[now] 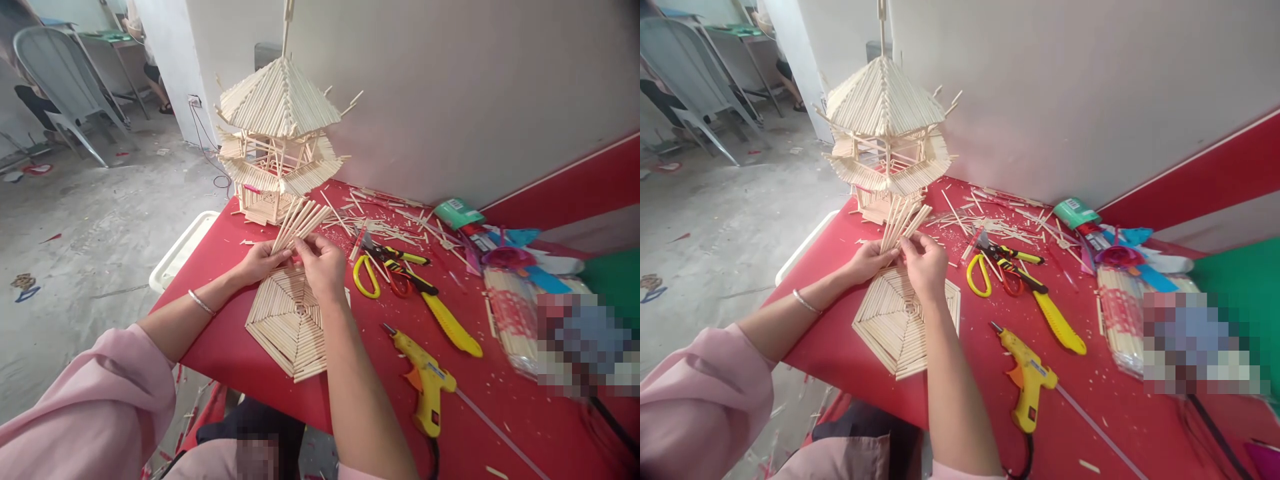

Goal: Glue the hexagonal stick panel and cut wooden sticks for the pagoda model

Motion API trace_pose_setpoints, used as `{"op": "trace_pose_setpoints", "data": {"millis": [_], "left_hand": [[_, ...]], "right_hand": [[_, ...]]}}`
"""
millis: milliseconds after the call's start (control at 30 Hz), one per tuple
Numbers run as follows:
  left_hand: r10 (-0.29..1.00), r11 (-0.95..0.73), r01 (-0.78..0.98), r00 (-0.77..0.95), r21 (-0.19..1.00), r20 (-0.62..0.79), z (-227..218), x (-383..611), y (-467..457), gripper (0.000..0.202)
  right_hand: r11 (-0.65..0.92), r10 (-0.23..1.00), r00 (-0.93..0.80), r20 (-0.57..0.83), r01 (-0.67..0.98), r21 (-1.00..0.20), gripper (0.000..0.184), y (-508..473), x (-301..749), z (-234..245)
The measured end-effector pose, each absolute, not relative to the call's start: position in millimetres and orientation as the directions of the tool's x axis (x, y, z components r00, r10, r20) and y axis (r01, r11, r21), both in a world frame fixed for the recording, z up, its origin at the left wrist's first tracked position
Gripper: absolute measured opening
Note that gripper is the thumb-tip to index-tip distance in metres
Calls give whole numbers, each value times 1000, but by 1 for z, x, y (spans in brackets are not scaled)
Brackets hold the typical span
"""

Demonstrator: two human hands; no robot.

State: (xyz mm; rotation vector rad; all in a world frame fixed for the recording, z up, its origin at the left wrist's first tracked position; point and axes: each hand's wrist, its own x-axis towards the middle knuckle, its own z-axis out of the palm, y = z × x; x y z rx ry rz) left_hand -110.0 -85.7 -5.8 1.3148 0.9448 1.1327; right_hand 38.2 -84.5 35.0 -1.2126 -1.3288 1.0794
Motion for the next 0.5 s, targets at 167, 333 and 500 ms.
{"op": "trace_pose_setpoints", "data": {"millis": [167, 333, 500], "left_hand": [[966, -102, -56, 234, 993, 112, -10, -111, -84, 40], [963, -117, 36, 247, 992, 105, -11, -113, -85, 36], [971, -103, 51, 220, 993, 89, -7, -111, -87, 38]], "right_hand": [[154, 985, 45, 166, 207, -966, 20, -84, 40, 37], [124, 986, 93, 139, 157, -980, 26, -83, 42, 37], [110, 984, 124, 129, 145, -983, 29, -81, 43, 33]]}}
